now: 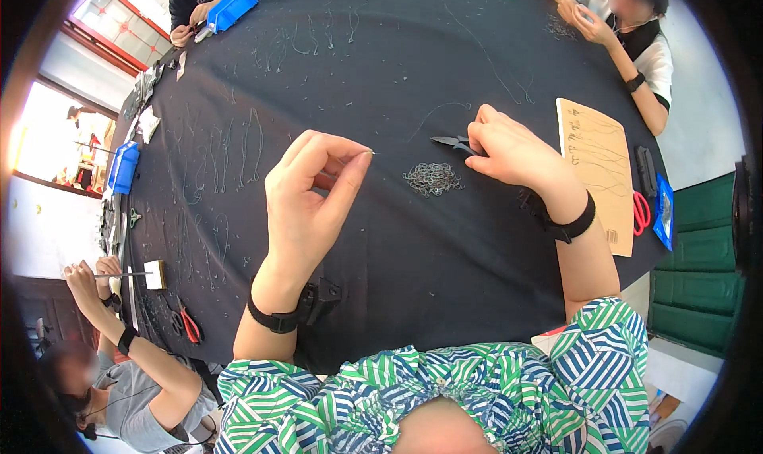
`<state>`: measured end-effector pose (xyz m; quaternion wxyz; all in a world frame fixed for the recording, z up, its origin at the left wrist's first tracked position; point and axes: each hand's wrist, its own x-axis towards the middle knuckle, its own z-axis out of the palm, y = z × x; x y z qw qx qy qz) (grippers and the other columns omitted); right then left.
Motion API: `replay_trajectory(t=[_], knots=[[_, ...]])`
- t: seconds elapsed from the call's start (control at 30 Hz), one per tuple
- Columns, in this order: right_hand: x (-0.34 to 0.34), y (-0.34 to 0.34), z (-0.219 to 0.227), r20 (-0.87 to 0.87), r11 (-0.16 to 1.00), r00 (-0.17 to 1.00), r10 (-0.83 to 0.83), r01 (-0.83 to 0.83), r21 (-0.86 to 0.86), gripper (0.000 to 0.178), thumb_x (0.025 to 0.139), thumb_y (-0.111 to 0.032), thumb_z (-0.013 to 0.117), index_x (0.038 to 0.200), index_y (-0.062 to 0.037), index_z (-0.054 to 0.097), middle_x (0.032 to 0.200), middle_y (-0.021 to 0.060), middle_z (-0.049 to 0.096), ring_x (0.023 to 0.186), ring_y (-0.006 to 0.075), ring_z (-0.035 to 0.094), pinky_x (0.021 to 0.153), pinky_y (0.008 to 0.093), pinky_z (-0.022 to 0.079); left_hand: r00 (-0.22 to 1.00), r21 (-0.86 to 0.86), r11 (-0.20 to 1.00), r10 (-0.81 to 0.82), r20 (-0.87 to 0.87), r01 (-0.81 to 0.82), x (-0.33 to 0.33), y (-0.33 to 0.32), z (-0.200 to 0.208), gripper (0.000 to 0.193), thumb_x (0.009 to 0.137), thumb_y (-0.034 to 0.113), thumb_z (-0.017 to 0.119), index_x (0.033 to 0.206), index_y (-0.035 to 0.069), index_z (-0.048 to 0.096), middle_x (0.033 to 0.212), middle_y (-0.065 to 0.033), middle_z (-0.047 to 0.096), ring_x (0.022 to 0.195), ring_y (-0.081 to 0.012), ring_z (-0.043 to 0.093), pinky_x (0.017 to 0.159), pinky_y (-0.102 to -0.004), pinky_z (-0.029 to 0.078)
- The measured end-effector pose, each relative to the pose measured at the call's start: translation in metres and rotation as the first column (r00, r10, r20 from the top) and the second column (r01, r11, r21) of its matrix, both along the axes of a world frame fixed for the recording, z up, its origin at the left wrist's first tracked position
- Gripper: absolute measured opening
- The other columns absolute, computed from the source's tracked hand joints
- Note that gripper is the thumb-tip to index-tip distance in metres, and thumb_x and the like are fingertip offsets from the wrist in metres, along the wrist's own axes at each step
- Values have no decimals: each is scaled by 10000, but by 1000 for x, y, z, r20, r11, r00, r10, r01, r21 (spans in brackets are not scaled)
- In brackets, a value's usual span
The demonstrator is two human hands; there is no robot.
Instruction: The person is assembling fishing tackle by hand, threading small metal hooks and rings onto a green fishing line and using a pair of pliers to adjust or secure the components.
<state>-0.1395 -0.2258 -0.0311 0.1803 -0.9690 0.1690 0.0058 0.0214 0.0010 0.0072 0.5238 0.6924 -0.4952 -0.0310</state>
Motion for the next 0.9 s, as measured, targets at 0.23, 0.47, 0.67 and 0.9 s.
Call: replay_trajectory(t=[0.23,0.47,0.67,0.9], knots=[[1,8,1,-18,974,999,-40,35,-222,191,766,-122,740,806,-30,577,934,100,527,958,277,526,823,377,433,993,-64,993,-104,-46,101,-5,-2,0,73,820,-10,742,883,18,720,827,-24,639,673,-67,625,559,-194,482],[12,55,63,280,571,959,-34,-211,793,318,892,-162,683,1153,-27,561,1096,57,611,613,50,615,454,180,396,986,-22,998,-50,159,54,-3,2,0,126,767,-6,788,874,36,739,817,-32,641,645,-77,618,544,-211,486],[11,62,52,313,550,949,-40,-240,800,181,932,-121,628,1060,-8,569,788,-9,569,641,33,530,512,185,420,963,-34,997,-60,264,72,-7,-4,-2,137,746,-2,798,862,46,744,808,-31,639,629,-87,616,532,-225,481],[11,63,51,399,705,916,-51,-250,664,106,922,-105,631,895,-10,591,660,-54,413,602,43,341,553,232,301,977,-26,994,-97,192,103,-10,-5,-1,139,772,-30,768,894,29,736,834,-42,648,641,-87,627,541,-218,497]])
